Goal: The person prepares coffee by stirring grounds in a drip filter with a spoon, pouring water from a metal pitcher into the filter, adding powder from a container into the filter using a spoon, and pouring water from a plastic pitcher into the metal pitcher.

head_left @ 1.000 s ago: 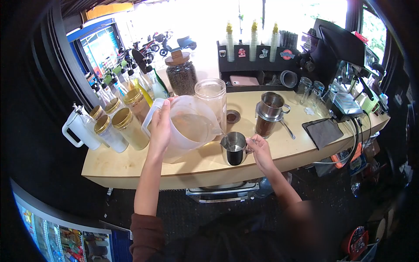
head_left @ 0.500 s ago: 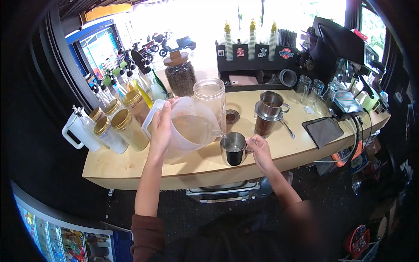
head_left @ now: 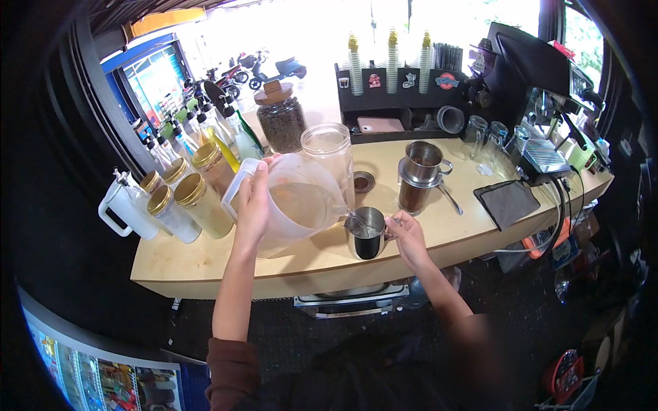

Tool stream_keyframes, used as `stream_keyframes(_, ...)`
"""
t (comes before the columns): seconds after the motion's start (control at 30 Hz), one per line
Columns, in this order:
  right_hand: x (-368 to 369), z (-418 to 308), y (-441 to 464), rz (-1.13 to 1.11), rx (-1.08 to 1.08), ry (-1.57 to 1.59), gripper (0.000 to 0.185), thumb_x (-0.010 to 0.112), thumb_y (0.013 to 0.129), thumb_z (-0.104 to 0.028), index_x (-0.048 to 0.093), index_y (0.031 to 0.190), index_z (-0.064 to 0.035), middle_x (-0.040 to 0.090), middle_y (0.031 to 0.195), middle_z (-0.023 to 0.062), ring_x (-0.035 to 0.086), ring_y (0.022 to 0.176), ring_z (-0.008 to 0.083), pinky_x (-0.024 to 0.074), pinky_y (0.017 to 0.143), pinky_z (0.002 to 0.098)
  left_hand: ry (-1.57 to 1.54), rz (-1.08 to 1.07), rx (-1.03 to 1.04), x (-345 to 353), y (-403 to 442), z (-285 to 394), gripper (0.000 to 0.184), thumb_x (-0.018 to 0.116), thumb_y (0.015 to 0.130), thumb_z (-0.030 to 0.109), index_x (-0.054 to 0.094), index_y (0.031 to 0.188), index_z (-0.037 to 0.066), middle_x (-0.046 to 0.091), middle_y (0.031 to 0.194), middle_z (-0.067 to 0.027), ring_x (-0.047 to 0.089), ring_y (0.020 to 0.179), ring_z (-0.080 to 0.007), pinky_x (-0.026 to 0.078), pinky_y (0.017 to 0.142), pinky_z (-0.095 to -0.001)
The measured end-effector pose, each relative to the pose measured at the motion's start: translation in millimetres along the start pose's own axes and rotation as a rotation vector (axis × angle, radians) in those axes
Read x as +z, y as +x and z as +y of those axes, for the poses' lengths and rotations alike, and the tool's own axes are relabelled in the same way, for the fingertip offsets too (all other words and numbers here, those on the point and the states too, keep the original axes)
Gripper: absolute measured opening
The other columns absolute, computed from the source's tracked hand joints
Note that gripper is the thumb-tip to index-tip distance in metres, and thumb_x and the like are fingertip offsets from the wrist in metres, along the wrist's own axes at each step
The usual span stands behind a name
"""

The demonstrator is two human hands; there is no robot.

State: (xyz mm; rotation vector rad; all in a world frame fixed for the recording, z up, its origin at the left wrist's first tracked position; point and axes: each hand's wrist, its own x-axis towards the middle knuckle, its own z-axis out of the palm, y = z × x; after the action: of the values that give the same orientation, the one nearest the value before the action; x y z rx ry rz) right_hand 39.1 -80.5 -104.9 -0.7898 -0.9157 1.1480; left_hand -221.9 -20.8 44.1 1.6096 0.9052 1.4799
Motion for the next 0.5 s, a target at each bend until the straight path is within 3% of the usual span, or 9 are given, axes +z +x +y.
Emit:
stream_keyframes(0.07,1.8,-1.8,-1.0,0.006,0.014,0.008,0.02,0.063,0.092,-0.012,0.048,0.079,-0.0119,0.053,0.072,-0.004,0.047,0.065,0.0045,0.0401,0.066,0.0225,-0.009,0.0,-0.002,0.1,0.4,-2.1,0.04,0.038,0.103,0.03,0.059,0.115,-0.002,0.063,0.113,-0.0105,0.058,0.103,-0.016,0.045,0.092,-0.0313)
stream_keyframes(0.47,-0.3,3.0,-0.2,0.026,-0.001,-0.015,0.018,0.062,0.092,-0.011,0.049,0.08,-0.0114,0.054,0.072,-0.0035,0.049,0.065,0.0051,0.0398,0.065,0.0223,-0.006,-0.006,0.053,-1.8,-1.1,-5.6,0.04,0.038,0.103,0.029,0.058,0.116,-0.004,0.062,0.117,-0.0123,0.057,0.109,-0.0172,0.041,0.097,-0.0313)
stream_keyframes(0.5,-0.6,3.6,0.1,0.01,-0.01,0.023,0.019,0.063,0.092,-0.013,0.049,0.079,-0.0114,0.057,0.073,-0.0015,0.053,0.066,0.0068,0.0415,0.064,0.0226,-0.008,0.004,0.047,-1.7,-1.7,-4.6,0.041,0.038,0.103,0.029,0.057,0.117,-0.004,0.062,0.118,-0.0124,0.056,0.109,-0.0173,0.041,0.097,-0.0315)
